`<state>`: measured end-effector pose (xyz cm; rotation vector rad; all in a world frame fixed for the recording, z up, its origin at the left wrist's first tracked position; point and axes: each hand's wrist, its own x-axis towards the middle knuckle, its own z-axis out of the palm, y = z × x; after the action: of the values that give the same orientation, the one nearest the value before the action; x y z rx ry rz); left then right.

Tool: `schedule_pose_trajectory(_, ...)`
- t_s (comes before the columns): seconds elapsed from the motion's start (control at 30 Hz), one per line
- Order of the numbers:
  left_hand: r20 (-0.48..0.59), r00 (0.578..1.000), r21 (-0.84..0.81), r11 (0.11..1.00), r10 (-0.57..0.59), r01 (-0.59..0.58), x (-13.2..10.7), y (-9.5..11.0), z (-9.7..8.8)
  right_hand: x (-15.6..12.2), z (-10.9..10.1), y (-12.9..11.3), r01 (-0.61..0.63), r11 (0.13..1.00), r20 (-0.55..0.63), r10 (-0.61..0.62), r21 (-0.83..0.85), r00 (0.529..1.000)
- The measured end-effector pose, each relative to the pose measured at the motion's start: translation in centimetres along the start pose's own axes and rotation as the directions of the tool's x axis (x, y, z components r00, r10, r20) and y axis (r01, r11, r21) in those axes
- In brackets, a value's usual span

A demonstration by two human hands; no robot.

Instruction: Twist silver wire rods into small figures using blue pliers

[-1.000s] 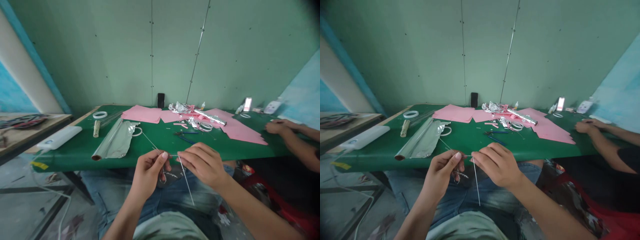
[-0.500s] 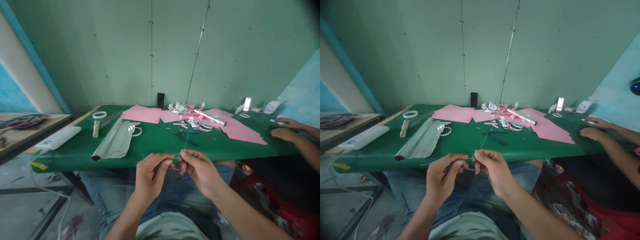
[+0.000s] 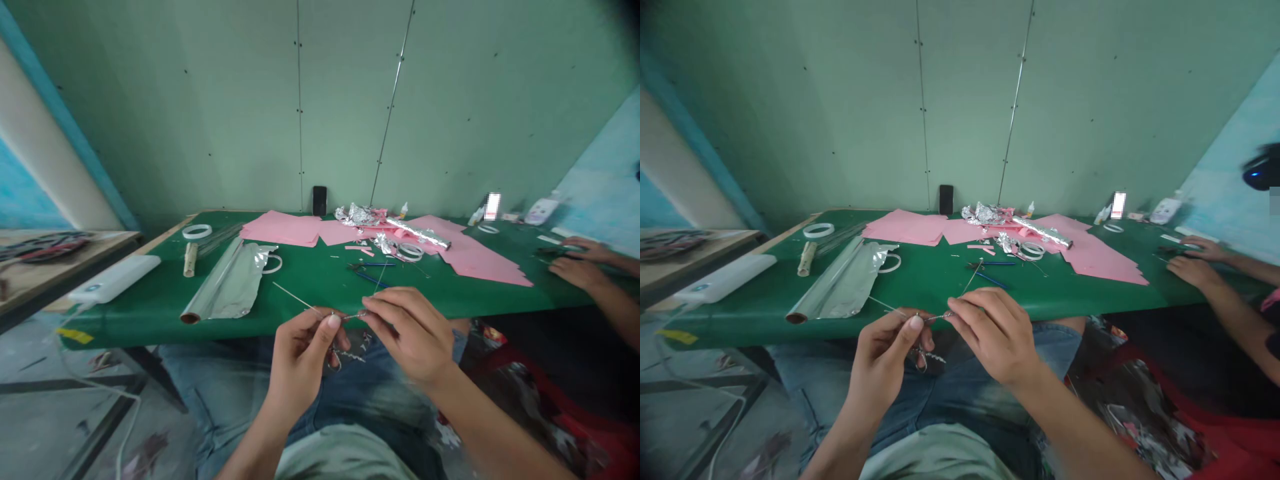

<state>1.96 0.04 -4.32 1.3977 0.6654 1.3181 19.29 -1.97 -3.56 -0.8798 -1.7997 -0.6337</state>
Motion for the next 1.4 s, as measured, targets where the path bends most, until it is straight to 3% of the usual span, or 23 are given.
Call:
schedule_pose_trajectory(0.13,0.012,0.996,0.099,0.991,0.089,-0.090,0.0,-0.2,-0.6,1.0,-0.1,-0.2,-0.021,0.997,0.068,0.017,0.068,0.998)
schedule_pose_trajectory(0.23,0.085,0.971,0.294,0.925,0.225,-0.241,0.5,-0.2,-1.7,1.9,-0.7,-0.3,-0.267,0.930,0.298,0.188,0.251,0.936)
schedule_pose_trajectory(0.27,0.141,0.951,0.356,0.882,0.277,-0.309,0.8,-0.1,-2.1,2.3,-1.0,-0.2,-0.393,0.872,0.416,0.255,0.291,0.873)
schedule_pose_trajectory(0.37,0.324,0.864,0.430,0.753,0.386,-0.498,1.4,0.2,-3.0,3.3,-1.6,0.5,-0.726,0.614,0.756,0.305,0.309,0.580)
schedule_pose_trajectory(0.43,0.316,0.878,0.427,0.773,0.359,-0.469,1.5,0.2,-3.2,3.5,-1.7,1.3,-0.812,0.495,0.851,0.238,0.309,0.468)
schedule_pose_trajectory(0.47,0.270,0.910,0.414,0.815,0.315,-0.405,1.4,0.2,-3.1,3.4,-1.6,1.6,-0.818,0.472,0.856,0.217,0.330,0.470)
schedule_pose_trajectory(0.5,0.211,0.944,0.388,0.865,0.253,-0.319,1.3,0.1,-2.9,3.2,-1.5,1.9,-0.799,0.482,0.830,0.225,0.360,0.510)
schedule_pose_trajectory(0.57,0.106,0.986,0.293,0.944,0.125,-0.151,1.1,-0.1,-2.6,2.6,-1.2,2.3,-0.684,0.601,0.708,0.260,0.414,0.656)
schedule_pose_trajectory(0.67,0.049,0.999,0.152,0.988,0.005,-0.012,1.1,-0.2,-2.1,1.8,-0.6,2.2,-0.318,0.865,0.419,0.142,0.387,0.897)
schedule_pose_trajectory(0.73,0.052,0.998,0.109,0.994,-0.037,0.031,1.1,-0.1,-2.0,1.6,-0.4,2.1,-0.063,0.944,0.277,-0.032,0.325,0.960)
schedule_pose_trajectory(0.8,0.070,0.996,0.093,0.994,-0.057,0.051,1.2,0.1,-1.9,1.7,-0.3,1.9,0.078,0.958,0.192,-0.135,0.275,0.972)
schedule_pose_trajectory(0.9,0.093,0.994,0.093,0.995,-0.055,0.046,1.1,0.1,-1.9,2.0,-0.4,1.3,0.096,0.963,0.181,-0.144,0.252,0.973)
schedule_pose_trajectory(0.93,0.096,0.995,0.097,0.995,-0.037,0.028,1.1,0.0,-1.9,2.0,-0.4,0.9,0.031,0.961,0.191,-0.086,0.274,0.978)
schedule_pose_trajectory(1.0,0.099,0.995,0.118,0.992,0.034,-0.046,0.9,-0.2,-1.8,2.0,-0.2,0.1,-0.254,0.891,0.254,0.165,0.377,0.953)
schedule_pose_trajectory(1.03,0.096,0.991,0.139,0.985,0.089,-0.101,0.8,-0.3,-1.8,1.9,-0.1,-0.3,-0.439,0.777,0.314,0.322,0.451,0.893)
schedule_pose_trajectory(1.1,0.084,0.976,0.201,0.956,0.201,-0.214,0.7,-0.5,-1.7,1.6,0.4,-1.0,-0.721,0.411,0.484,0.545,0.558,0.685)
schedule_pose_trajectory(1.13,0.075,0.968,0.229,0.941,0.239,-0.250,0.6,-0.5,-1.7,1.5,0.7,-1.3,-0.783,0.235,0.565,0.579,0.576,0.588)
schedule_pose_trajectory(1.17,0.062,0.965,0.244,0.934,0.255,-0.263,0.6,-0.6,-1.7,1.4,0.9,-1.4,-0.804,0.114,0.616,0.582,0.584,0.530)
schedule_pose_trajectory(1.2,0.039,0.968,0.239,0.938,0.249,-0.251,0.6,-0.6,-1.6,1.3,1.0,-1.4,-0.803,0.066,0.632,0.579,0.593,0.515)
schedule_pose_trajectory(1.23,0.010,0.974,0.214,0.951,0.224,-0.221,0.6,-0.5,-1.6,1.2,1.1,-1.3,-0.791,0.094,0.609,0.586,0.604,0.534)
schedule_pose_trajectory(1.27,-0.020,0.982,0.173,0.968,0.185,-0.179,0.6,-0.5,-1.5,1.1,1.1,-1.2,-0.762,0.192,0.535,0.607,0.618,0.587)
schedule_pose_trajectory(1.33,-0.067,0.993,0.077,0.993,0.100,-0.095,0.7,-0.3,-1.3,0.8,0.8,-0.8,-0.626,0.526,0.285,0.589,0.576,0.756)
schedule_pose_trajectory(1.4,-0.080,0.996,0.005,0.999,0.041,-0.041,0.8,0.0,-1.2,0.7,0.5,-0.4,-0.376,0.833,0.050,0.391,0.405,0.919)
